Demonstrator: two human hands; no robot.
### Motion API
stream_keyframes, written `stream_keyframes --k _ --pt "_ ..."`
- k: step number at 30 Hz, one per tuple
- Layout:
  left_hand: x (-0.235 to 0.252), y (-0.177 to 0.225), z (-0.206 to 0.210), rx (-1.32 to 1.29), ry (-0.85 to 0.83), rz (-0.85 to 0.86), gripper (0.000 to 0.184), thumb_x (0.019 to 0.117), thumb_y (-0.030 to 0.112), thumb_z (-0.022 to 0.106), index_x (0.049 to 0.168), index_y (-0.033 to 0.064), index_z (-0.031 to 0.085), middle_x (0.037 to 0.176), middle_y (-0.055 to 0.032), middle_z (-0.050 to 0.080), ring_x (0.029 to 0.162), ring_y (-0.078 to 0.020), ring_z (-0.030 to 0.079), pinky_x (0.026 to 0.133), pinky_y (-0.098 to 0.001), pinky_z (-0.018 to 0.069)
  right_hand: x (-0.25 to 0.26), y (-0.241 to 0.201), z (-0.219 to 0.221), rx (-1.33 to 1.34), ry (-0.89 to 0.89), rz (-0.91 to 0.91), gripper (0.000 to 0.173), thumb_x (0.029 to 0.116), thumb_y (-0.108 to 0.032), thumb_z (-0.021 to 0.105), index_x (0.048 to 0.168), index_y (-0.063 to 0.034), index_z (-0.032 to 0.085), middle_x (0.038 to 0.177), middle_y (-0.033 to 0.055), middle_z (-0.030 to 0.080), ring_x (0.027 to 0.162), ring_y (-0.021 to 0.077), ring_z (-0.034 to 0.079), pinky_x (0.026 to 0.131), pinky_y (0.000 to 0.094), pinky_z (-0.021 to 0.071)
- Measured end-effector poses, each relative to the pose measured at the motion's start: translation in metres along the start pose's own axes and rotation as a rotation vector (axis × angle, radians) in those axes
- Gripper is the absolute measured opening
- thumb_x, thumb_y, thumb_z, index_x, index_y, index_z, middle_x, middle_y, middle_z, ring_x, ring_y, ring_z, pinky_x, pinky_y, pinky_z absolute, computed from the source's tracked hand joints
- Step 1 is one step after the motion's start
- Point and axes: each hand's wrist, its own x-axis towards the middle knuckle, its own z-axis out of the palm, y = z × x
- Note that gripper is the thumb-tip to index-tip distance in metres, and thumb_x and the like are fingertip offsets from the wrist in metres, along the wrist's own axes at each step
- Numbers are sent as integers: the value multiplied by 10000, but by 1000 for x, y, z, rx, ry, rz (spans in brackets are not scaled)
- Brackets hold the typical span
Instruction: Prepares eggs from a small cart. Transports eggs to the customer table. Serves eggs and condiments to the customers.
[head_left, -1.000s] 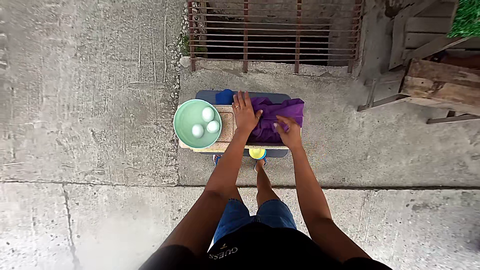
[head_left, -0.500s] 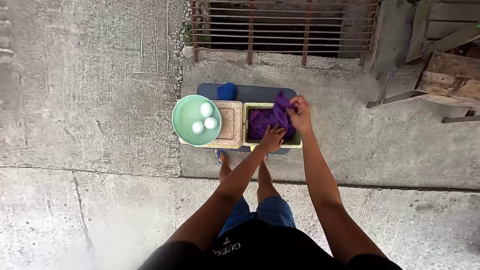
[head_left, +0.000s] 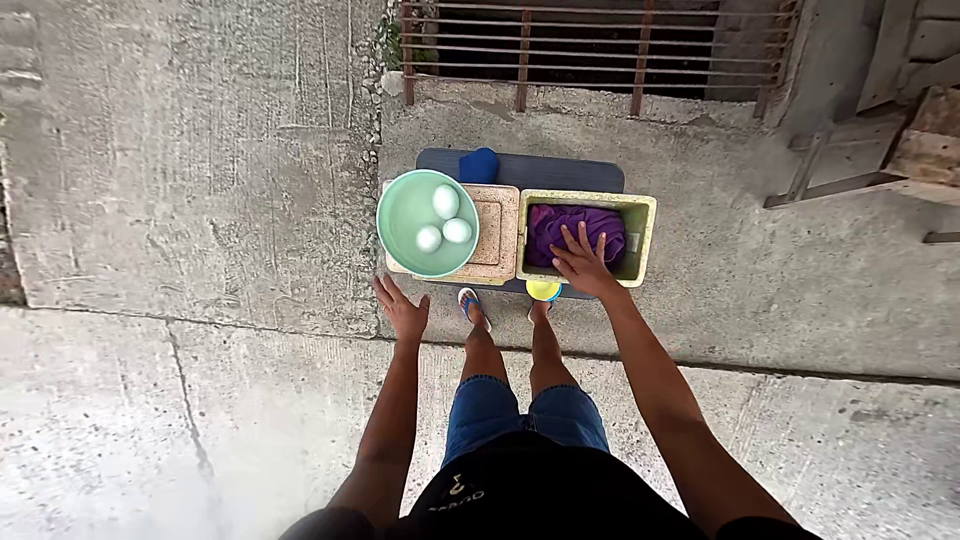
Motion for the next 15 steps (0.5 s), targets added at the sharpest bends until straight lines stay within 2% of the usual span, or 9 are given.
stream_keyframes --k 1,2,3,4,5,7,9,11,15 --pt "21 -17 1 12 13 65 1118 783 176 849 1616 -27 131 1683 -296 -3 1527 -515 157 1169 -666 270 -9 -12 5 59 229 -32 476 1099 -364 381 1403 -99 634 1619 154 398 1555 425 194 1204 725 17" --pt "40 -30 2 -16 -11 131 1180 745 151 865 1623 -20 96 1692 -273 -28 1539 -494 136 1180 -654 263 -19 -28 12 113 451 -30 399 1079 -276 436 1292 -57 693 1466 167 576 1451 403 423 1199 656 236" --pt "58 -39 4 -79 -66 189 1218 720 110 870 1624 -25 65 1695 -265 -32 1548 -473 125 1195 -632 251 -28 -45 22 188 632 -6 334 1058 -194 469 1188 -8 713 1255 184 684 1236 360 606 1069 544 448" --pt "73 -44 5 -143 -149 230 1204 723 85 865 1617 -42 67 1689 -277 18 1553 -441 147 1226 -581 246 -36 -61 36 296 729 49 299 1045 -139 478 1123 39 706 1073 197 704 1025 312 668 912 458 539" --pt "84 -44 4 -197 -257 241 1120 761 65 857 1597 -72 125 1665 -303 130 1538 -416 222 1239 -531 258 -43 -76 54 425 755 133 285 1036 -109 474 1082 73 689 942 189 694 852 255 673 772 398 560" --pt "93 -42 4 -194 -435 243 817 842 97 832 1479 -122 369 1525 -334 411 1439 -409 422 1199 -519 340 -49 -100 90 726 625 390 285 1064 -118 447 1105 94 634 821 136 648 685 159 630 650 326 554" --pt "98 -47 13 -137 -474 247 651 885 174 812 1396 -95 510 1425 -314 534 1351 -411 527 1153 -549 399 -36 -114 112 999 431 693 333 1111 -229 428 1250 41 566 932 156 667 711 186 631 627 351 534" --pt "97 -60 21 -135 -443 233 631 883 184 818 1388 -58 528 1395 -285 572 1293 -404 582 1110 -561 450 -13 -120 132 1178 340 901 440 1111 -376 421 1391 -48 511 1135 178 676 809 255 672 657 420 553" --pt "53 -85 9 -111 -484 324 441 868 108 824 1245 -29 642 1366 -242 584 1222 -381 614 1025 -536 523 10 -131 166 1335 272 1061 680 1043 -591 446 1536 -131 356 1391 234 540 1052 385 647 790 544 558"
